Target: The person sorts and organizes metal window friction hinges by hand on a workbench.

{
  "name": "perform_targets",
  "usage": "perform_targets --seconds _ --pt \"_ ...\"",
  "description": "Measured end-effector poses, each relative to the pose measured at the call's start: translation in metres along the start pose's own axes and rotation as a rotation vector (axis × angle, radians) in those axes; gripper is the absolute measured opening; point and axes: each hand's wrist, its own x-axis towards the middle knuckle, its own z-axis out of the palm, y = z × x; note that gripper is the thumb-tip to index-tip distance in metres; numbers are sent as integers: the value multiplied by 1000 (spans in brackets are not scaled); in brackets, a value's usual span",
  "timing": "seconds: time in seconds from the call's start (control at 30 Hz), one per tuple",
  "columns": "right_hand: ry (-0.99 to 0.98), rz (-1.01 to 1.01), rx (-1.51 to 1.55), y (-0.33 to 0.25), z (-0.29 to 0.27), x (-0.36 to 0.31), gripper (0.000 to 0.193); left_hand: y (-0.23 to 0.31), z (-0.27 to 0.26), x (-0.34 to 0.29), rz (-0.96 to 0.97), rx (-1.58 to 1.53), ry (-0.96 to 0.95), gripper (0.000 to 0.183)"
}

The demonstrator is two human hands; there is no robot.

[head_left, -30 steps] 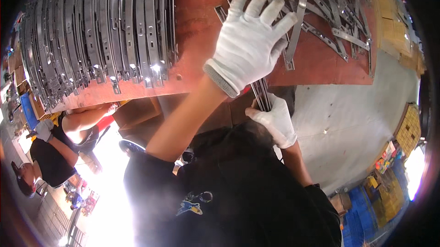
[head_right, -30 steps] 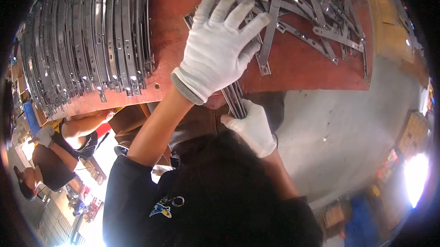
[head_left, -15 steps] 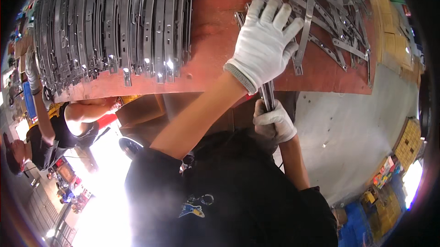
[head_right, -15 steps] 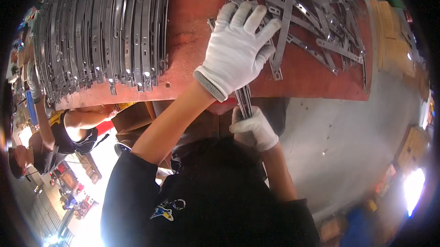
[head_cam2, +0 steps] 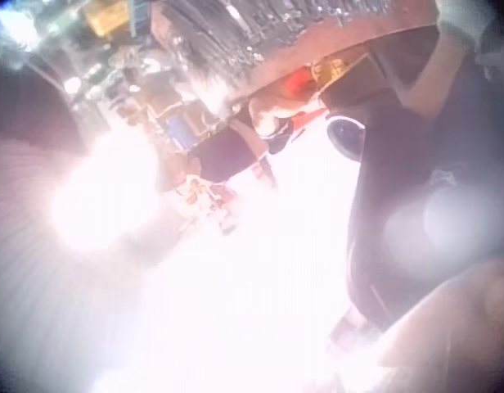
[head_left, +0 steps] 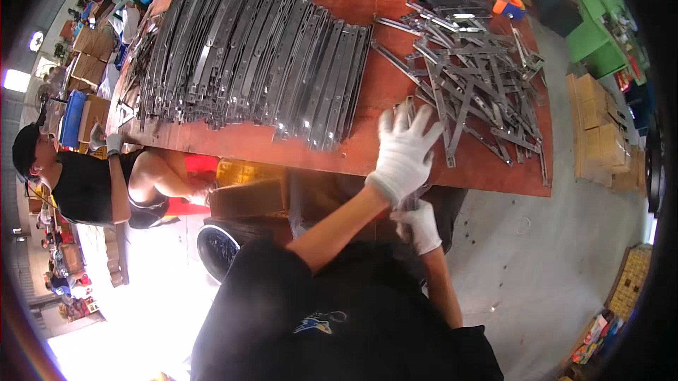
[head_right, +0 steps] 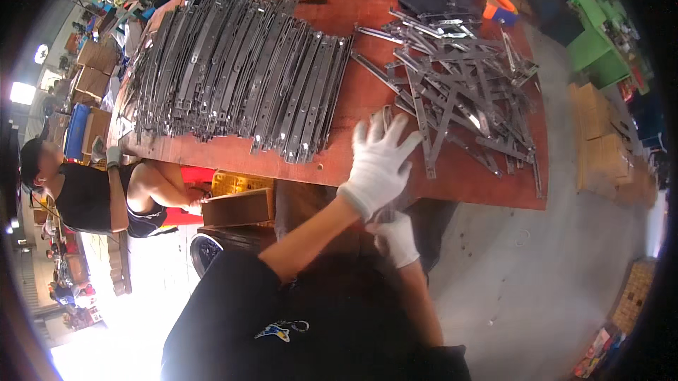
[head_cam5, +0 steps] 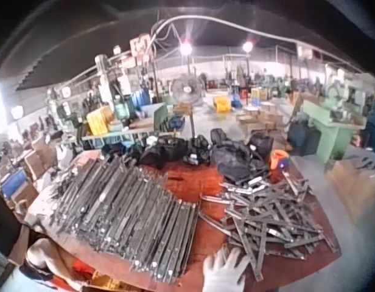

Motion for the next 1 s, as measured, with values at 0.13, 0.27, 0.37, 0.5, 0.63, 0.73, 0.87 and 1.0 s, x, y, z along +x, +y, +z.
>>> perform_targets --seconds 0.13,0.27,0.37,0.5,0.63,0.73,0.87,1.0 --pt "-29 -408 -239 -21 60 -18 20 -2 -42 -12 -119 -364 252 78" --pt "-331 -384 -67 -74 108 -19 44 -58 -106 33 100 -340 433 80" --pt "-264 -575 -376 -101 73 -9 37 -115 -149 69 64 106 345 70" --pt "693 -616 -1375 -133 9 22 76 -233 -152 77 -123 732 -81 49" --pt "686 -388 -1323 -142 -15 67 99 -237 -119 68 -274 744 -111 57" --pt "725 -355 -1091 -150 -26 78 87 -197 -120 66 -188 660 -39 54" --pt "702 -425 -1142 -169 -30 42 46 -148 -139 77 146 423 355 39" --pt "334 -594 -815 -165 -58 -18 45 -51 -188 100 522 95 680 33"
